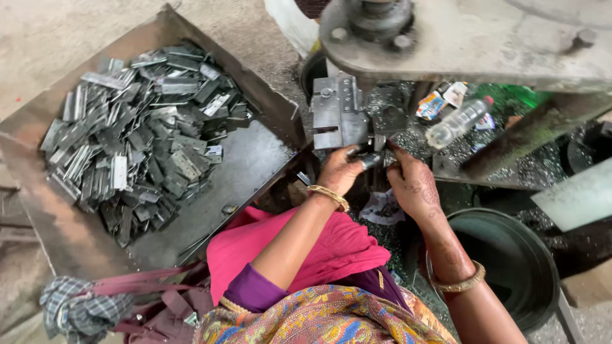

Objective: The person picks up metal brackets one at a time from a bin and places them into a press machine, using a tool to secure and process each part before setting it aside.

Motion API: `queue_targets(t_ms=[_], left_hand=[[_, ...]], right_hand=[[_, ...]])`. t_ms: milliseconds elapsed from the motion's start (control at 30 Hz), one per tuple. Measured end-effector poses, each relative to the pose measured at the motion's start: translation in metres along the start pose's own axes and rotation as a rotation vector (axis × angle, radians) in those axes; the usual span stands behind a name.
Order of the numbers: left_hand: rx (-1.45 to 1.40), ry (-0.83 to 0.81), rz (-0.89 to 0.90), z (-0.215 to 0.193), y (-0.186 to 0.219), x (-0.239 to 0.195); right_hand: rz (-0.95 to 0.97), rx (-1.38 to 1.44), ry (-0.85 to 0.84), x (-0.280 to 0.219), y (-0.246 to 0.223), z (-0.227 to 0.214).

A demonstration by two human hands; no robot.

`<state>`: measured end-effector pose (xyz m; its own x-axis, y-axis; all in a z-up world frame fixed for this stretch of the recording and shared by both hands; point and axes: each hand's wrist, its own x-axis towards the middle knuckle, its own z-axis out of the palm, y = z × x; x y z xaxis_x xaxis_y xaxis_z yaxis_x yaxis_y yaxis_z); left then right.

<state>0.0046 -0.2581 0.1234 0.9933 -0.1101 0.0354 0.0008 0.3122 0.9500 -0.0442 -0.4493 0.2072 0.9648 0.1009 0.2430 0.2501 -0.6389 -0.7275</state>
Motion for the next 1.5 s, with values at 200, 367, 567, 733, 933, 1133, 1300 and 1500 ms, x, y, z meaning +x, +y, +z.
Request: queue_targets(t_ms=[200, 367, 567, 733, 933, 1133, 1300, 1500], left_hand=[[0.211, 0.047, 0.031, 0.009, 0.011, 0.001], [0.479, 0.133, 0.122, 0.026, 0.036, -0.013], [0.019, -0.070, -0.004, 0.003, 0.032, 0.001], [0.042, 0.072, -0.180, -0.003, 0.042, -0.006], [0.748, 0.279, -0.177, -0.004, 0.052, 0.029], [1.299, 0.372, 0.188, 0.020, 0.056, 0.059], [1.855, -0.055, 0.012, 0.026, 0.051, 0.022], [1.972, -0.032, -0.082, 0.037, 0.058, 0.047]], right_hand=[[0.120, 0.124, -0.027, -0.001, -0.032, -0.015], [0.100, -0.086, -0.094, -0.002, -0.067, -0.028], [-0.123, 0.194, -0.089, -0.002, -0.024, -0.017], [-0.074, 0.282, -0.040, 0.004, 0.006, 0.000], [0.174, -0.036, 0.031, 0.001, -0.040, -0.010], [0.253, -0.260, -0.103, -0.002, -0.060, -0.019], [0.197, -0.371, -0.175, -0.007, -0.043, -0.009], [0.186, -0.438, -0.251, -0.004, -0.016, 0.002]])
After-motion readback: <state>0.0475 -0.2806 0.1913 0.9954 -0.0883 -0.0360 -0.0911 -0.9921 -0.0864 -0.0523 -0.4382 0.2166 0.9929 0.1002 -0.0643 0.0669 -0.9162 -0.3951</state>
